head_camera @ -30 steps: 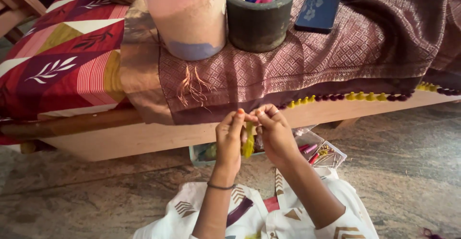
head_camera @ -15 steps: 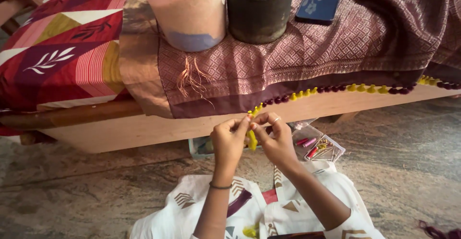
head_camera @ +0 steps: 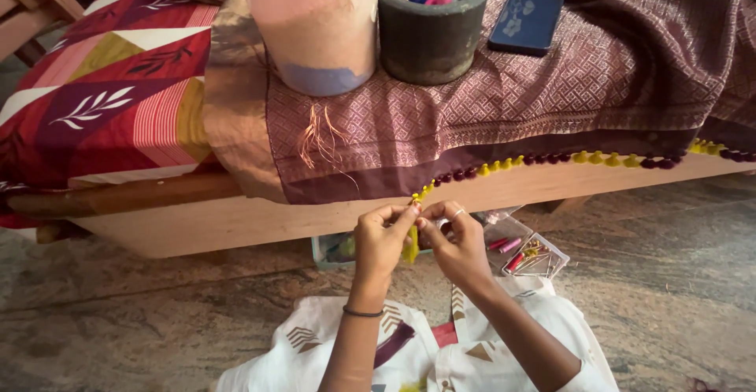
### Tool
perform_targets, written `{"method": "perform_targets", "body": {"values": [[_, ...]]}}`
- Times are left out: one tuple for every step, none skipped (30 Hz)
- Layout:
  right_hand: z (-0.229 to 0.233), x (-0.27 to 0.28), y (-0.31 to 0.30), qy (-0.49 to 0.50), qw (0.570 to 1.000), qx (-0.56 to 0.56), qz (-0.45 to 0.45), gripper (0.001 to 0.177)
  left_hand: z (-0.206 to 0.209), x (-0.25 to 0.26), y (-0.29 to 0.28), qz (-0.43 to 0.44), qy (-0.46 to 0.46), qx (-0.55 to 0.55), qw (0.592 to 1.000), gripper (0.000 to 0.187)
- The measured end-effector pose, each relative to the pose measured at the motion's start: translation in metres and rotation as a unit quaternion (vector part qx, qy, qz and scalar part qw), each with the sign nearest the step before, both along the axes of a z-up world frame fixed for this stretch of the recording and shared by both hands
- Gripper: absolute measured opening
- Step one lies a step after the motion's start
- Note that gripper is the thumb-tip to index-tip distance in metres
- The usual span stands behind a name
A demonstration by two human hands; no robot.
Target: Sewing yellow and maroon decorative tassels onto the border of a fabric piece using a needle and thread.
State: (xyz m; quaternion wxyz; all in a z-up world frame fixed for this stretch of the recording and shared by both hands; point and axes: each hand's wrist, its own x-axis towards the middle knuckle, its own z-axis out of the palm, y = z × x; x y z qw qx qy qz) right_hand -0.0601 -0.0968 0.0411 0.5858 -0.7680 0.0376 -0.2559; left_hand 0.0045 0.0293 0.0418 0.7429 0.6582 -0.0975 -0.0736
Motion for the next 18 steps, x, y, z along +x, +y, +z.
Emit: {"method": "perform_targets", "body": {"values": [[0.0002, 0.0002, -0.0003, 0.000, 1.000, 0.000, 0.000, 0.007, 0.0012, -0.0006, 0.0000, 0.000, 0.000, 0.000, 1.000, 0.020], [0.0003, 0.0003, -0.0006, 0.013, 1.000, 0.001, -0.006, 0.007, 0.0023, -0.0011, 0.0000, -0.002, -0.003, 0.005, 1.000, 0.021], [0.0004, 0.0004, -0.0008, 0.026, 1.000, 0.003, -0.013, 0.007, 0.0035, -0.0018, 0.0003, -0.004, -0.006, 0.011, 1.000, 0.022], [0.0008, 0.0000, -0.0008, 0.026, 1.000, 0.003, -0.012, 0.007, 0.0046, -0.0025, -0.0003, -0.004, -0.006, 0.011, 1.000, 0.022], [0.0012, -0.0001, -0.0009, 0.022, 1.000, 0.004, -0.012, 0.007, 0.0058, -0.0028, -0.0009, -0.004, 0.000, 0.009, 1.000, 0.021], [0.0016, -0.0002, -0.0009, 0.017, 1.000, 0.005, -0.012, 0.007, 0.0071, -0.0031, -0.0015, -0.005, 0.006, 0.008, 1.000, 0.020], [0.0010, -0.0001, -0.0014, 0.016, 1.000, 0.005, -0.011, 0.007, 0.0054, -0.0023, -0.0019, -0.004, 0.005, 0.008, 1.000, 0.020], [0.0003, -0.0001, -0.0020, 0.019, 1.000, 0.005, -0.013, 0.007, 0.0036, -0.0015, -0.0024, -0.004, 0.006, 0.005, 1.000, 0.020], [-0.0008, -0.0008, -0.0024, 0.023, 1.000, 0.004, -0.014, 0.008, 0.0014, -0.0015, -0.0027, -0.003, 0.009, 0.003, 1.000, 0.020], [-0.0010, -0.0014, -0.0024, 0.023, 1.000, 0.004, -0.014, 0.008, 0.0015, -0.0019, -0.0027, -0.003, 0.008, 0.003, 1.000, 0.020], [-0.0010, -0.0013, -0.0024, 0.024, 1.000, 0.005, -0.014, 0.008, 0.0019, -0.0018, -0.0027, -0.005, -0.001, 0.005, 1.000, 0.020], [-0.0009, -0.0013, -0.0024, 0.025, 1.000, 0.006, -0.014, 0.008, 0.0023, -0.0017, -0.0027, -0.008, -0.011, 0.006, 1.000, 0.020], [-0.0010, -0.0015, -0.0027, 0.025, 1.000, 0.006, -0.013, 0.008, 0.0027, -0.0021, -0.0033, -0.008, -0.012, 0.006, 1.000, 0.020], [-0.0012, -0.0016, -0.0031, 0.025, 1.000, 0.007, -0.012, 0.009, 0.0032, -0.0025, -0.0039, 0.001, -0.007, 0.018, 1.000, 0.020], [-0.0014, -0.0020, -0.0036, 0.026, 1.000, 0.008, -0.011, 0.009, 0.0035, -0.0031, -0.0046, 0.010, -0.003, 0.030, 1.000, 0.020], [-0.0018, -0.0017, -0.0039, 0.026, 1.000, 0.008, -0.011, 0.009, 0.0018, -0.0024, -0.0050, 0.010, -0.003, 0.029, 1.000, 0.020], [-0.0023, -0.0015, -0.0043, 0.026, 1.000, 0.014, -0.009, 0.009, 0.0000, -0.0018, -0.0054, 0.005, -0.003, 0.013, 1.000, 0.019], [-0.0029, -0.0013, -0.0046, 0.027, 0.999, 0.020, -0.007, 0.010, -0.0018, -0.0013, -0.0057, -0.001, -0.002, -0.004, 1.000, 0.019]]}}
